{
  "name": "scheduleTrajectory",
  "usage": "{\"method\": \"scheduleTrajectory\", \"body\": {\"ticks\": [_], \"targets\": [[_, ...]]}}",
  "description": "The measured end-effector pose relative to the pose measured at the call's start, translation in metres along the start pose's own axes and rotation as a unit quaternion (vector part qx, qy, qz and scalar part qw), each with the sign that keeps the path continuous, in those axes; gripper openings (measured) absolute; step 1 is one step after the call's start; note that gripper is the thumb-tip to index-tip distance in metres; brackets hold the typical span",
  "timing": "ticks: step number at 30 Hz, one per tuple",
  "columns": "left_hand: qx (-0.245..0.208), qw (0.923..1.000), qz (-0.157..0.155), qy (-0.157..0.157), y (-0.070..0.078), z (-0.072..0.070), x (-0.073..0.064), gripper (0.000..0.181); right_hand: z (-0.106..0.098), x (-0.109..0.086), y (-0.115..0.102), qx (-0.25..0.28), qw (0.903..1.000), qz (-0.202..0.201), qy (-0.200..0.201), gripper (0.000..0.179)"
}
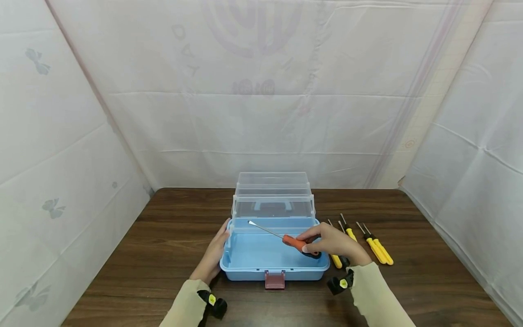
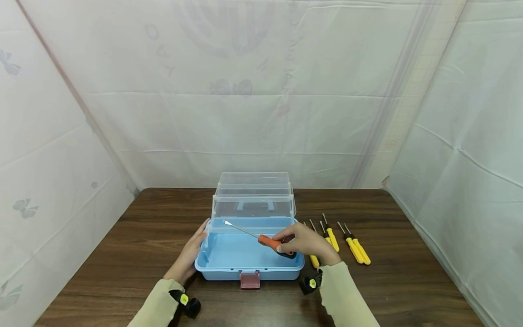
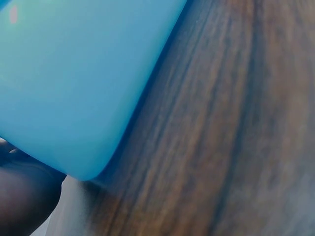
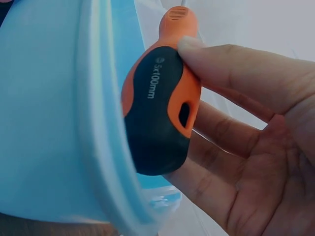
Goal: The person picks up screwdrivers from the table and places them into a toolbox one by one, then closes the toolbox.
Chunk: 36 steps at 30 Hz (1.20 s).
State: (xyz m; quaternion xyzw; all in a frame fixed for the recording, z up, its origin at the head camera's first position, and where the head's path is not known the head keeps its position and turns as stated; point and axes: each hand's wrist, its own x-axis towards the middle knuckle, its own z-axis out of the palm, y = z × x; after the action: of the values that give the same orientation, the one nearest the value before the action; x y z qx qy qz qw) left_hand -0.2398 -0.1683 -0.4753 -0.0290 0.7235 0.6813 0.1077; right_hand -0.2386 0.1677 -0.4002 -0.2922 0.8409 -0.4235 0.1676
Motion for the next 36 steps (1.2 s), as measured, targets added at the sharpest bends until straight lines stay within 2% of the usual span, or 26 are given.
{"method": "scheduleTrajectory", "body": {"ticks": [8,15,22,36], "targets": [[0.002,1.0,-0.002,0.007,0.0,0.0,0.001,0.052,0.008,0.004,0.004,-0.019,0.9998,0.009,-0.005,0.026],[0.004,1.0,-0.001,0.007,-0.001,0.0,0.001,0.052,0.012,0.006,0.003,-0.026,0.9991,-0.012,-0.032,0.025],[-0.002,1.0,0.003,0.004,-0.001,0.001,0.001,0.052,0.016,0.008,0.0,-0.062,0.9975,-0.009,-0.032,0.025],[-0.004,1.0,0.005,0.0,-0.002,0.0,0.001,0.053,0.026,0.015,-0.002,-0.053,0.9972,0.003,-0.052,0.021]]}}
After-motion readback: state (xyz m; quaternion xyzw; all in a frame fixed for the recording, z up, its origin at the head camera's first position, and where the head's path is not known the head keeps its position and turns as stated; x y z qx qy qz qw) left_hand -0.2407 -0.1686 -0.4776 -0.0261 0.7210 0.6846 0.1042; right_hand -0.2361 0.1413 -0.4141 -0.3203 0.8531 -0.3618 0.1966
